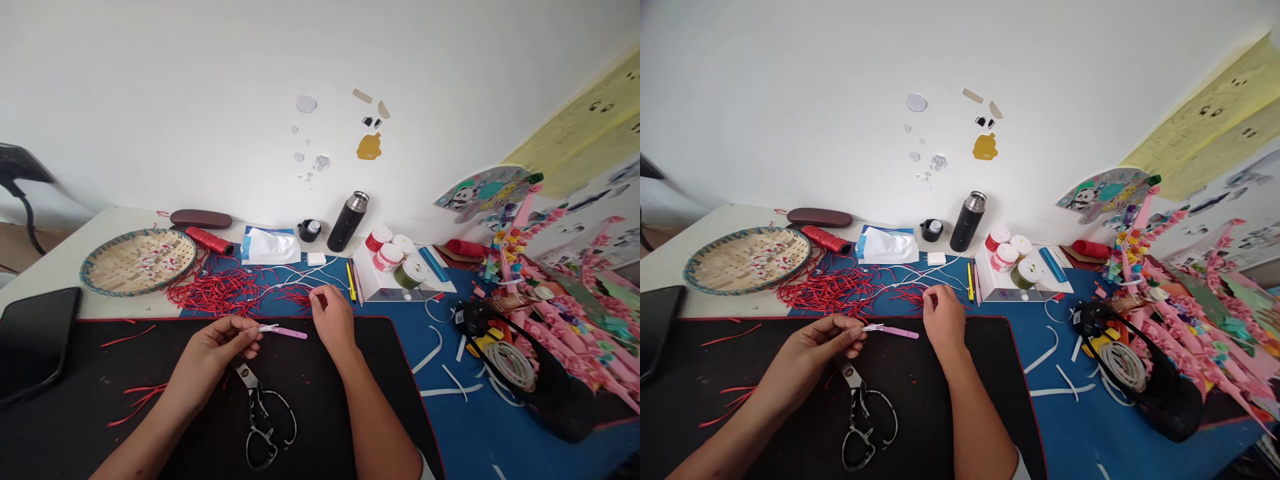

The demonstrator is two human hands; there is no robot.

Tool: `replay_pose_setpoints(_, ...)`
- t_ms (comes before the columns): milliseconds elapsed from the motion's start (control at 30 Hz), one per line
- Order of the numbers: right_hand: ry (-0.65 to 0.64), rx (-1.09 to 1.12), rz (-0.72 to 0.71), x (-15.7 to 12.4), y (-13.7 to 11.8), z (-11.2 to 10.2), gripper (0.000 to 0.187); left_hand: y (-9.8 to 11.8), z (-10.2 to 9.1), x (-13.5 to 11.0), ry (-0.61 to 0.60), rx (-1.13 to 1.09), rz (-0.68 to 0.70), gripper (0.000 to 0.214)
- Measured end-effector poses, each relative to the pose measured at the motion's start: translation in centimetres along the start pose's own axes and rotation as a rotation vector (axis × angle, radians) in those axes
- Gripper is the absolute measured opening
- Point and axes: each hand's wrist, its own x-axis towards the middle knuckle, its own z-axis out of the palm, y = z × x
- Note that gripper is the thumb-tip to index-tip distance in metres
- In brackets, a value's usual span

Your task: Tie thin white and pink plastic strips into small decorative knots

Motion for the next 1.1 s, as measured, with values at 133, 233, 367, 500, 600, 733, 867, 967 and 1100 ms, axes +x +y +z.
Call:
replay_pose_setpoints(133, 0.051, 0.195, -0.026, -0.3, -0.5, -0.1, 0.011, 0.3, 0.2, 0.0, -0.011, -0.063, -0.029, 0.042)
replay_pose_setpoints(233, 0.052, 0.324, -0.046, -0.5, -1.0, -0.2, 0.013, 0.4, 0.3, -0.1, -0.018, -0.095, -0.058, 0.042)
replay_pose_setpoints(367, 0.017, 0.436, -0.059, -1.1, -2.1, -0.3, 0.012, 0.3, 0.3, 0.0, -0.037, -0.106, -0.07, 0.04)
replay_pose_setpoints(500, -0.133, 0.576, -0.057, -2.0, -3.4, 0.2, 0.01, 0.0, 0.3, 0.1, -0.06, -0.172, -0.119, 0.04)
replay_pose_setpoints(600, -0.251, 0.701, 0.038, -2.5, -3.9, 0.7, 0.01, -0.1, 0.3, 0.1, -0.083, -0.227, -0.184, 0.039)
replay_pose_setpoints(733, -0.302, 0.834, 0.119, -2.8, -3.9, 1.2, 0.01, -0.1, 0.2, 0.0, -0.115, -0.272, -0.249, 0.036)
replay_pose_setpoints(867, -0.376, 0.835, 0.108, -3.1, -3.8, 1.3, 0.006, -0.1, 0.1, 0.0, -0.105, -0.321, -0.289, 0.028)
replay_pose_setpoints(967, -0.392, 0.808, 0.096, -3.2, -4.0, 1.2, 0.005, -0.1, 0.1, 0.1, -0.083, -0.338, -0.318, 0.023)
replay_pose_setpoints(1100, -0.393, 0.736, 0.053, -3.3, -4.3, 1.0, 0.007, -0.2, 0.0, 0.1, -0.066, -0.347, -0.331, 0.03)
